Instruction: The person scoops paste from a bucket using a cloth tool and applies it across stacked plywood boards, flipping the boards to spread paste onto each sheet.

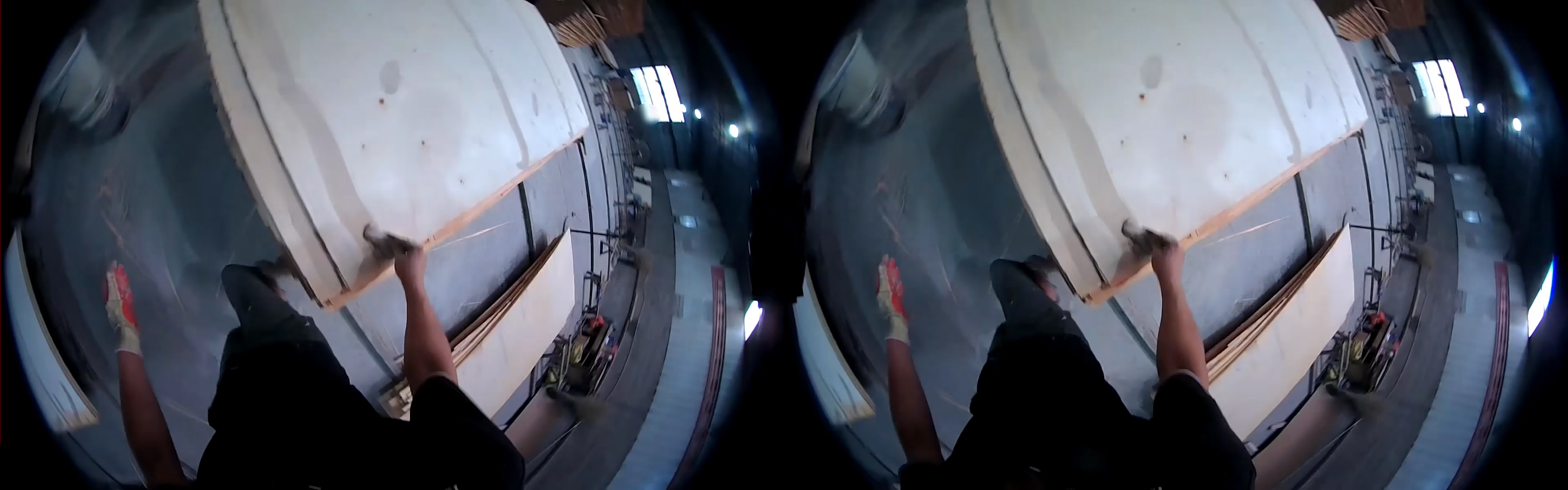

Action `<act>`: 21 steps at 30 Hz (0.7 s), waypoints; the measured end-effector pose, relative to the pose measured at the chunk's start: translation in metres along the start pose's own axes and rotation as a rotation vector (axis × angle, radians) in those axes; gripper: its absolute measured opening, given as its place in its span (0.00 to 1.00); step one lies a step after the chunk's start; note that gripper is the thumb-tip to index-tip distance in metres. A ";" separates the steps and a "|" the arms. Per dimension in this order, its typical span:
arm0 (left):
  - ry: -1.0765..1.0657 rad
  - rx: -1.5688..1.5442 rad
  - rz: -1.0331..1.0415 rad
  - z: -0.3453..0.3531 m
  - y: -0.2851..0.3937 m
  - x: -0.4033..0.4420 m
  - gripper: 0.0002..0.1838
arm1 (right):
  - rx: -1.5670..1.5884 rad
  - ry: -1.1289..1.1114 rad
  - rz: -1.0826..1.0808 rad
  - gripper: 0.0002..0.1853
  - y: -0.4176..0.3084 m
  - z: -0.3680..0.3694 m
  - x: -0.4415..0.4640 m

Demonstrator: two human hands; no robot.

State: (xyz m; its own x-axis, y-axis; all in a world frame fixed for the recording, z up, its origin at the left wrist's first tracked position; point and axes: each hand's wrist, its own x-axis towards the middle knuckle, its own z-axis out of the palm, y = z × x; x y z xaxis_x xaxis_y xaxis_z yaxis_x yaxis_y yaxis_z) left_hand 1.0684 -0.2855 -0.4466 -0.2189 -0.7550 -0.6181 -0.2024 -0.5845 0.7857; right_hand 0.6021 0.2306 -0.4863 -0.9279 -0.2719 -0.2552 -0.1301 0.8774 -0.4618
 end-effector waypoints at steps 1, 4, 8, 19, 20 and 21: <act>-0.022 0.019 0.023 0.021 0.035 0.030 0.35 | 0.026 0.097 0.015 0.12 -0.023 -0.004 -0.018; -0.220 -0.027 0.122 0.059 0.106 0.123 0.36 | 0.043 0.332 0.390 0.15 -0.075 0.034 -0.025; -0.326 0.022 0.056 0.061 0.135 0.264 0.35 | 0.110 0.528 0.701 0.16 -0.182 0.075 0.043; 0.123 0.001 -0.090 -0.009 0.271 0.435 0.33 | 1.267 -0.493 0.180 0.13 -0.743 0.164 0.294; 0.169 -0.099 -0.056 -0.037 0.283 0.461 0.30 | 1.304 -0.600 -0.021 0.12 -0.820 0.187 0.310; 0.214 -0.187 -0.025 -0.072 0.304 0.475 0.28 | 1.296 -0.672 -0.050 0.12 -0.899 0.196 0.315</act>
State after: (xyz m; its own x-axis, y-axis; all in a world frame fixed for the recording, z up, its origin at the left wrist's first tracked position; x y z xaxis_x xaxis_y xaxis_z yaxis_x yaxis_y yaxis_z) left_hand 0.9714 -0.8433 -0.4998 -0.0056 -0.7738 -0.6333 -0.0214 -0.6331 0.7738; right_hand 0.4955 -0.7209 -0.3178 -0.5500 -0.7389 -0.3892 0.5801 -0.0028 -0.8145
